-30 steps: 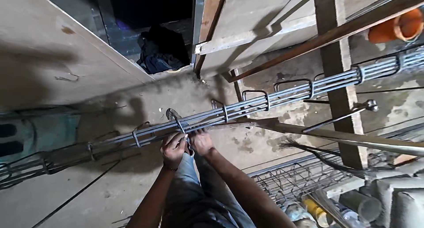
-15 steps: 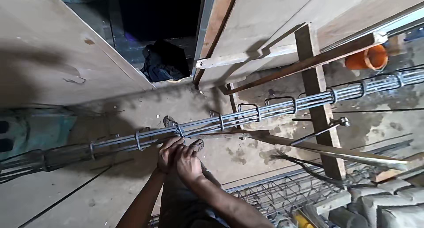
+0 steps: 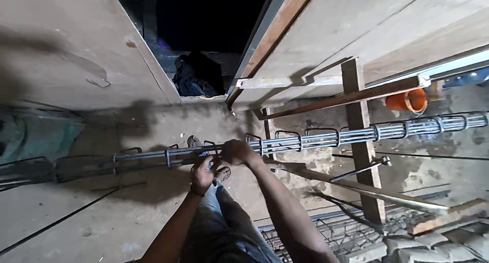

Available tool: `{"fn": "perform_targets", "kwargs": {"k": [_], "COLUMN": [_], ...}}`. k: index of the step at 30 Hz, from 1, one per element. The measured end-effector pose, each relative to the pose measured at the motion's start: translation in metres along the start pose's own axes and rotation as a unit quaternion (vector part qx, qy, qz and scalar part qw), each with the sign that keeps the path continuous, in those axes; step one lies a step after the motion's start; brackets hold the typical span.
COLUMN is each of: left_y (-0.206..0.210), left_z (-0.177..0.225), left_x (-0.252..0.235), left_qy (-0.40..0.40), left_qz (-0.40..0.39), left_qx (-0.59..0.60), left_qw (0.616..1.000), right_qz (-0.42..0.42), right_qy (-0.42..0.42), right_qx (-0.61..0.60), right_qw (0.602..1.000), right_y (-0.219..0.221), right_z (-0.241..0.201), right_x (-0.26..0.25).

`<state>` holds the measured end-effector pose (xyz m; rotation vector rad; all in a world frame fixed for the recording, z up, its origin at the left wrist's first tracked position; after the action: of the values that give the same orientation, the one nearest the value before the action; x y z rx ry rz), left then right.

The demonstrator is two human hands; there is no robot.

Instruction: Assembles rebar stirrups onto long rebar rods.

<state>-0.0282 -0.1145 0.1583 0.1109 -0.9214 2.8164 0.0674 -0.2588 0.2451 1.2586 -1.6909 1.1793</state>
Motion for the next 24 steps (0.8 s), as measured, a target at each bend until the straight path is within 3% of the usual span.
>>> {"fn": "perform_targets", "kwargs": {"k": [2, 3, 4, 6, 7, 11, 12, 14, 17, 19, 22, 24], "left_y": [0.003, 0.003, 0.004, 0.005, 0.005, -0.002, -0.003, -0.002, 0.010, 0.023, 0.032, 0.015], "left_z": [-0.003, -0.003, -0.003, -0.004, -0.004, -0.011, -0.016, -0.034, -0.069, -0.080, -0.072, -0.039], "left_x": [-0.001, -0.001, 0.000, 0.002, 0.002, 0.020, 0.032, 0.054, 0.051, 0.025, -0.014, -0.037], "left_qy": [-0.016, -0.019, -0.014, 0.016, 0.030, 0.110, 0.107, 0.026, -0.193, -0.284, -0.293, -0.256], "left_qz": [-0.012, -0.015, -0.010, 0.011, 0.016, 0.058, 0.080, 0.099, 0.053, -0.013, -0.125, -0.154], "left_qx": [0.020, 0.019, 0.013, 0.002, -0.001, -0.005, 0.014, 0.070, 0.170, 0.225, 0.190, 0.257], "left_qw": [1.000, 1.000, 1.000, 1.000, 0.999, 0.992, 0.991, 0.992, 0.965, 0.932, 0.929, 0.919], "right_qz": [0.044, 0.068, 0.076, 0.066, 0.089, 0.324, 0.370, 0.426, 0.399, 0.417, 0.406, 0.364], "right_qy": [-0.063, -0.069, -0.065, -0.064, -0.067, 0.027, 0.027, 0.000, 0.005, 0.033, 0.081, 0.107], "right_qx": [-0.160, -0.269, -0.394, -0.614, -0.635, -0.353, -0.296, -0.225, -0.174, -0.162, -0.199, -0.282], "right_qw": [0.984, 0.958, 0.914, 0.784, 0.764, 0.877, 0.880, 0.876, 0.900, 0.894, 0.888, 0.881], "right_y": [0.034, 0.058, 0.084, 0.125, 0.134, 0.122, 0.119, 0.114, 0.114, 0.115, 0.117, 0.118], "right_z": [0.036, 0.045, 0.046, 0.038, 0.032, 0.008, 0.003, -0.001, -0.004, -0.007, -0.013, -0.019], "right_x": [-0.012, -0.013, -0.013, -0.015, -0.015, 0.007, 0.011, 0.013, 0.002, -0.006, -0.010, -0.011]}}
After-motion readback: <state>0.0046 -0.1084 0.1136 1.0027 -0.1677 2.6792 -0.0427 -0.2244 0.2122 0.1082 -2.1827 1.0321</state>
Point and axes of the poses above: each hand's wrist, its own x-axis away from the middle knuckle, its own y-axis out of the palm, z = x × y, the point moved 3 cm from there along -x, towards the middle knuckle, and after that the axes turned 9 degrees about -z, right-handed, at the moved point
